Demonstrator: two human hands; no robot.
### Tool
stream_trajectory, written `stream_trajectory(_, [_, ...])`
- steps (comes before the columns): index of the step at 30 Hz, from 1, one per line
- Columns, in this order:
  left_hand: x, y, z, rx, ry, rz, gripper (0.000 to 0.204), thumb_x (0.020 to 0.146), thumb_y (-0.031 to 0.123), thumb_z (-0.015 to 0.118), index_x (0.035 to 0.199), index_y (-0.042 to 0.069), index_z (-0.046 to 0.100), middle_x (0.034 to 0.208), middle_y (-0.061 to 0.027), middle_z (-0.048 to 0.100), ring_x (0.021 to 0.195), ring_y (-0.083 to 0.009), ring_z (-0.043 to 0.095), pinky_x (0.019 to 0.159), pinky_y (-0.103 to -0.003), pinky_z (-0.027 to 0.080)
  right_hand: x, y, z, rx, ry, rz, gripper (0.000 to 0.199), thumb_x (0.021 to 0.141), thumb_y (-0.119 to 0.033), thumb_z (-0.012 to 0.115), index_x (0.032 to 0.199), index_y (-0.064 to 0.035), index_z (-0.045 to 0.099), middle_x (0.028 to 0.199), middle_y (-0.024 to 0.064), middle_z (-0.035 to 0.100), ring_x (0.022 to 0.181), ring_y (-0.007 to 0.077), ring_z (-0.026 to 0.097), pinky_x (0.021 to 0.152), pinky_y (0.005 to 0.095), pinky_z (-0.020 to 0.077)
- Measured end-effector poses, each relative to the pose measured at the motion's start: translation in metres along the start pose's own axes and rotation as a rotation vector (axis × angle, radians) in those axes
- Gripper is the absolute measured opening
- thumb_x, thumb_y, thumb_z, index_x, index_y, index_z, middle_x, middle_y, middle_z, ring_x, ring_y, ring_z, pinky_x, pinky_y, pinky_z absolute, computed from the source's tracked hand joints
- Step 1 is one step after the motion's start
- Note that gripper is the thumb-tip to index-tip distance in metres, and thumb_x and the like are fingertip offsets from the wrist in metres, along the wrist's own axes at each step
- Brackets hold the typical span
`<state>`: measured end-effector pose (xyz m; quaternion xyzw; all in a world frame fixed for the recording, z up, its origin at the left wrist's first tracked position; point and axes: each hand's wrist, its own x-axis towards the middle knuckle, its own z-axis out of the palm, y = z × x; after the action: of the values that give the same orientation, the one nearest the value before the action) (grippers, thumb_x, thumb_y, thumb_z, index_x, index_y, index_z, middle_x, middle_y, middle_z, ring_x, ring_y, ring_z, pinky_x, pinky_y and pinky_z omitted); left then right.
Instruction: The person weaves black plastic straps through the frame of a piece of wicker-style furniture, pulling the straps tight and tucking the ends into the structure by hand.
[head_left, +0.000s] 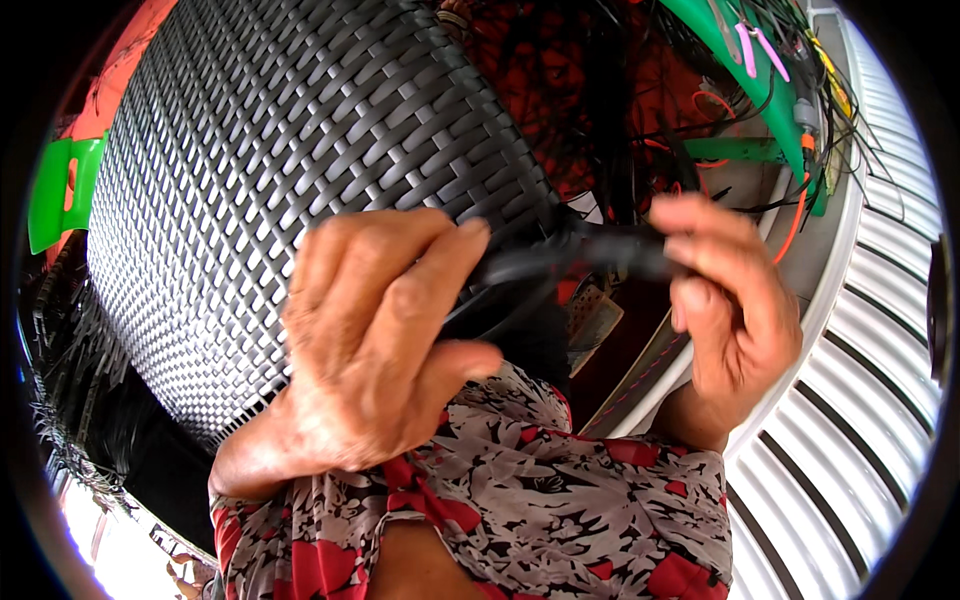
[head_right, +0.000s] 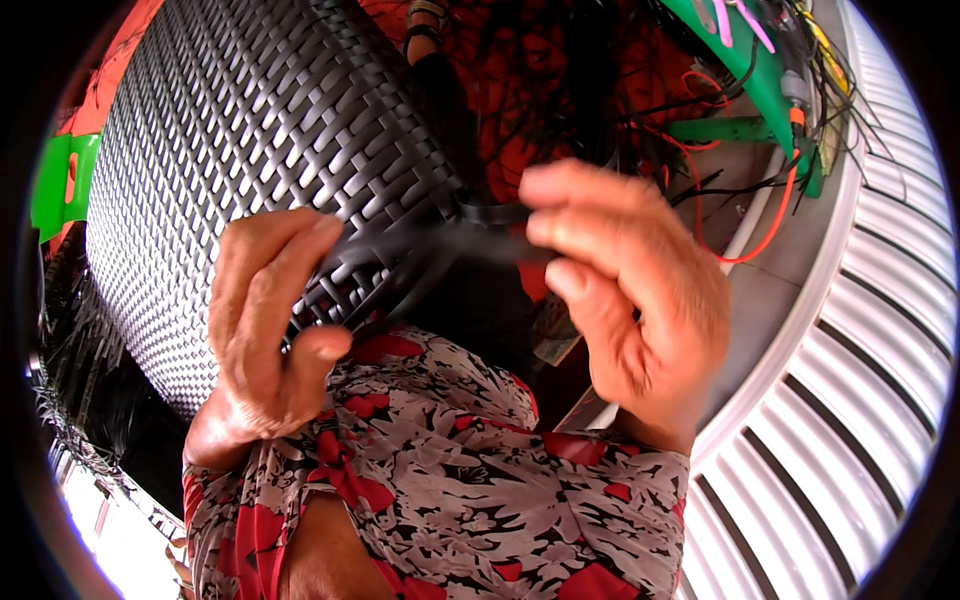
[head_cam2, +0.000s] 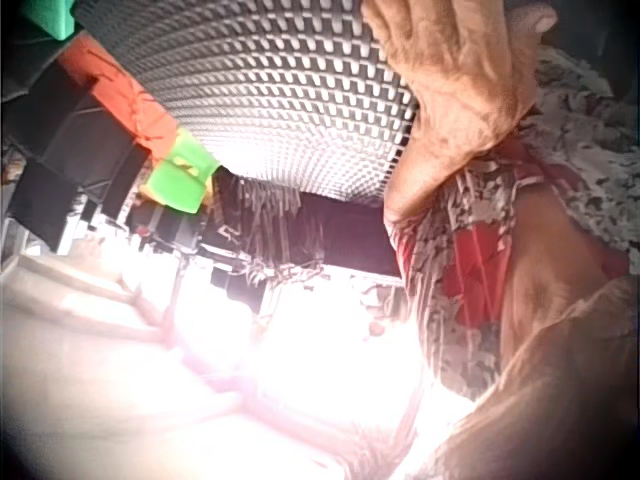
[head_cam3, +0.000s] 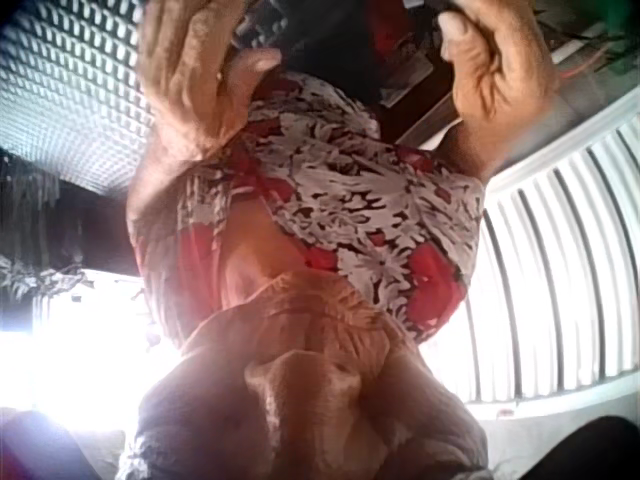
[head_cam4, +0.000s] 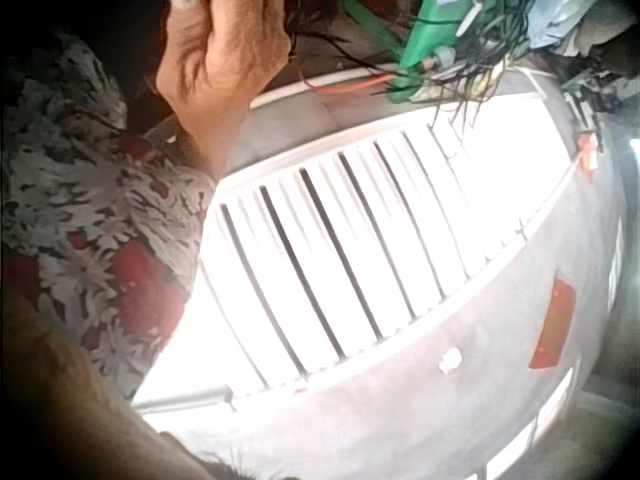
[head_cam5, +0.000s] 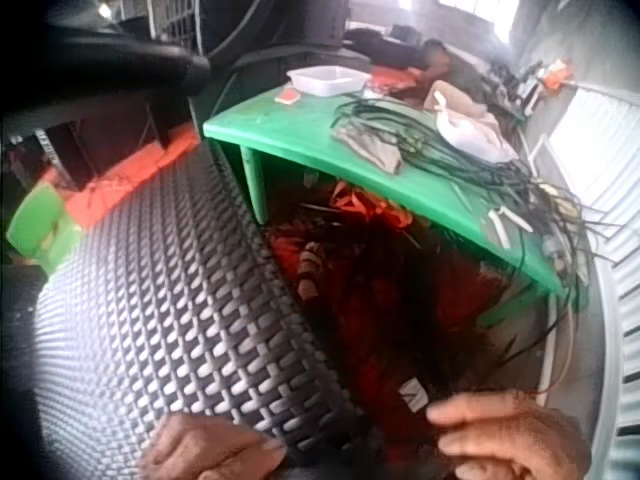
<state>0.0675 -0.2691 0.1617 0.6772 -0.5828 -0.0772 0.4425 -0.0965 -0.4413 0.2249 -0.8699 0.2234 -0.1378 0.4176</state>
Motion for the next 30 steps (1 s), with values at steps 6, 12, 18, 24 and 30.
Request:
stream_trajectory(6, [0.002, 0.010, 0.021, -0.265, -0.073, -0.210, 0.035, 0.079, 0.008, 0.068, 0.107, -0.010, 0.057, 0.097, -0.0177, 0.057, 0.071, -0.0246, 0.058, 0.059, -0.032, 0.049, -0.006, 0.014, 0.013, -0.096, -0.034, -0.033, 0.039, 0.070, -0.003, 0.072, 0.107, 0.0033, 0.061, 0.093, 0.0139, 0.065, 0.071, 0.0220, 0.066, 0.055, 0.0263, 0.0524])
stream_trajectory(12, [0.010, 0.004, 0.025, -0.301, -0.150, -0.139, 0.040, 0.079, -0.005, 0.060, 0.119, -0.003, 0.056, 0.096, -0.0152, 0.060, 0.070, -0.0197, 0.058, 0.057, -0.028, 0.047, -0.018, 0.026, 0.050, -0.090, 0.111, -0.402, 0.042, 0.062, 0.006, 0.064, 0.104, 0.0074, 0.061, 0.077, 0.0111, 0.062, 0.059, 0.0167, 0.062, 0.046, 0.0259, 0.0484])
stream_trajectory(18, [0.011, -0.004, 0.019, -0.272, -0.239, -0.141, 0.050, 0.055, -0.003, 0.068, 0.105, 0.000, 0.065, 0.087, -0.0100, 0.056, 0.059, -0.0175, 0.059, 0.051, -0.028, 0.050, -0.023, 0.020, 0.073, -0.011, 0.021, -0.377, 0.037, 0.069, 0.000, 0.066, 0.105, 0.0059, 0.058, 0.078, 0.0086, 0.056, 0.058, 0.0171, 0.058, 0.046, 0.0271, 0.0477])
stream_trajectory(24, [0.000, -0.010, 0.024, -0.256, -0.164, -0.054, 0.046, 0.055, 0.003, 0.069, 0.100, -0.007, 0.064, 0.096, -0.0175, 0.058, 0.068, -0.0220, 0.061, 0.054, -0.028, 0.051, -0.028, 0.021, 0.078, 0.047, -0.034, -0.343, 0.031, 0.073, -0.007, 0.067, 0.100, 0.0041, 0.057, 0.081, 0.0091, 0.055, 0.059, 0.0181, 0.059, 0.046, 0.0277, 0.0487])
stream_trajectory(30, [-0.006, -0.009, 0.028, -0.193, -0.087, 0.047, 0.047, 0.059, 0.002, 0.064, 0.105, -0.009, 0.062, 0.102, -0.0219, 0.059, 0.070, -0.0241, 0.061, 0.057, -0.029, 0.051, -0.027, 0.016, 0.066, 0.033, -0.097, -0.290, 0.039, 0.075, -0.027, 0.073, 0.097, 0.0010, 0.058, 0.088, 0.0117, 0.058, 0.062, 0.0197, 0.062, 0.049, 0.0287, 0.0500])
